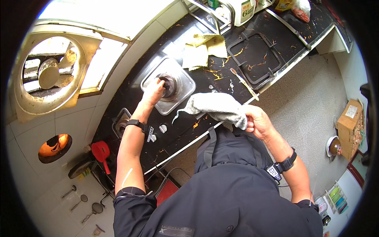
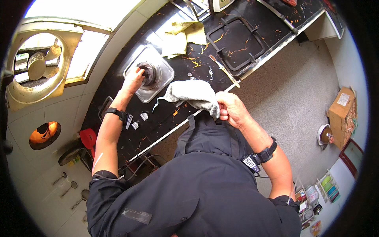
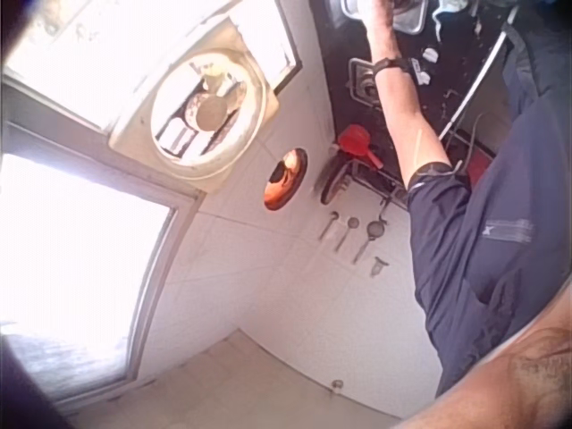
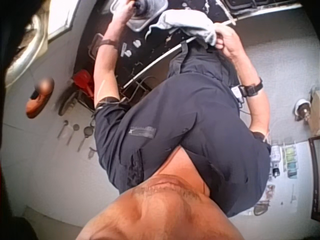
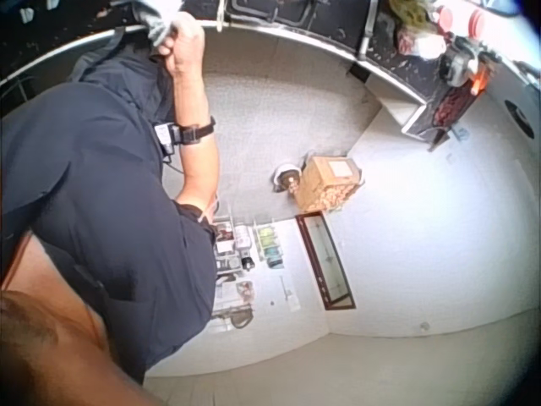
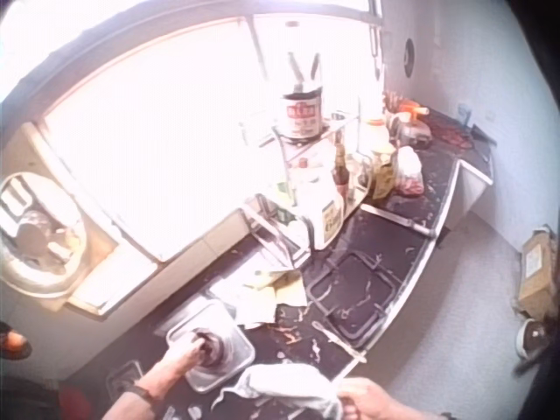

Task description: The person cleans a gas stove top using a cloth and a small tool. They wipe the surface around the burners, adjust the control knobs, and scrape debris from the burner grates. The person switches between cloths and uses the tool to remove stuck-on residue.

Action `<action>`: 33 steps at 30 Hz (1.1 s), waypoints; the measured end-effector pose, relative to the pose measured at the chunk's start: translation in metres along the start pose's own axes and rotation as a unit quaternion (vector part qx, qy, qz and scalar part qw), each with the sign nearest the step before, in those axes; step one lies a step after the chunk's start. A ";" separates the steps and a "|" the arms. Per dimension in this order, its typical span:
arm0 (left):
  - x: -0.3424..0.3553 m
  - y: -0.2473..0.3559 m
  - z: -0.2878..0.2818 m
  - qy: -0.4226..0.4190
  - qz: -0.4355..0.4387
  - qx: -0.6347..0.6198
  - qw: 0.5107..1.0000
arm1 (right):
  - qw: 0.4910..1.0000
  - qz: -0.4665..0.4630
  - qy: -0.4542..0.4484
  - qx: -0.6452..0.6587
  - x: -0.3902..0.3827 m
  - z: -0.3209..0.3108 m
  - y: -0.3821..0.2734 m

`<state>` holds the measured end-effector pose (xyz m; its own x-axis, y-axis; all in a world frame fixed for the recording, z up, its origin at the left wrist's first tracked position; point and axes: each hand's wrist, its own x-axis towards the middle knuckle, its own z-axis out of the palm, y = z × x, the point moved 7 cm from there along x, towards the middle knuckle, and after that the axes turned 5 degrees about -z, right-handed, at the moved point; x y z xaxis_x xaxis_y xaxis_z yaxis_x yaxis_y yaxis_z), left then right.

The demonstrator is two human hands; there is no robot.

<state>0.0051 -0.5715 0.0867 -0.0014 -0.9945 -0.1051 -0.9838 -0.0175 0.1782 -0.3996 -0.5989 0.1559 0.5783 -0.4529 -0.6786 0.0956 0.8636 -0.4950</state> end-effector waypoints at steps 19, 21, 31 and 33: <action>-0.003 -0.001 0.012 -0.012 -0.088 0.007 0.996 | 1.000 0.019 -0.005 -0.005 0.005 -0.030 -0.015; -0.002 0.001 0.011 -0.024 -0.046 0.029 0.998 | 1.000 0.022 -0.014 -0.002 0.005 -0.031 -0.016; -0.078 0.012 -0.028 0.147 -0.258 -0.060 0.953 | 0.992 -0.033 -0.088 -0.086 0.011 -0.021 -0.029; -0.120 0.025 -0.022 0.113 -0.328 -0.090 0.934 | 0.957 -0.120 -0.118 -0.235 0.015 -0.009 -0.039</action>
<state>-0.0148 -0.4550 0.1257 0.6484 -0.7601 -0.0432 -0.7139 -0.6268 0.3121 -0.4017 -0.6415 0.1599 0.7576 -0.5152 -0.4007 -0.0949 0.5203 -0.8487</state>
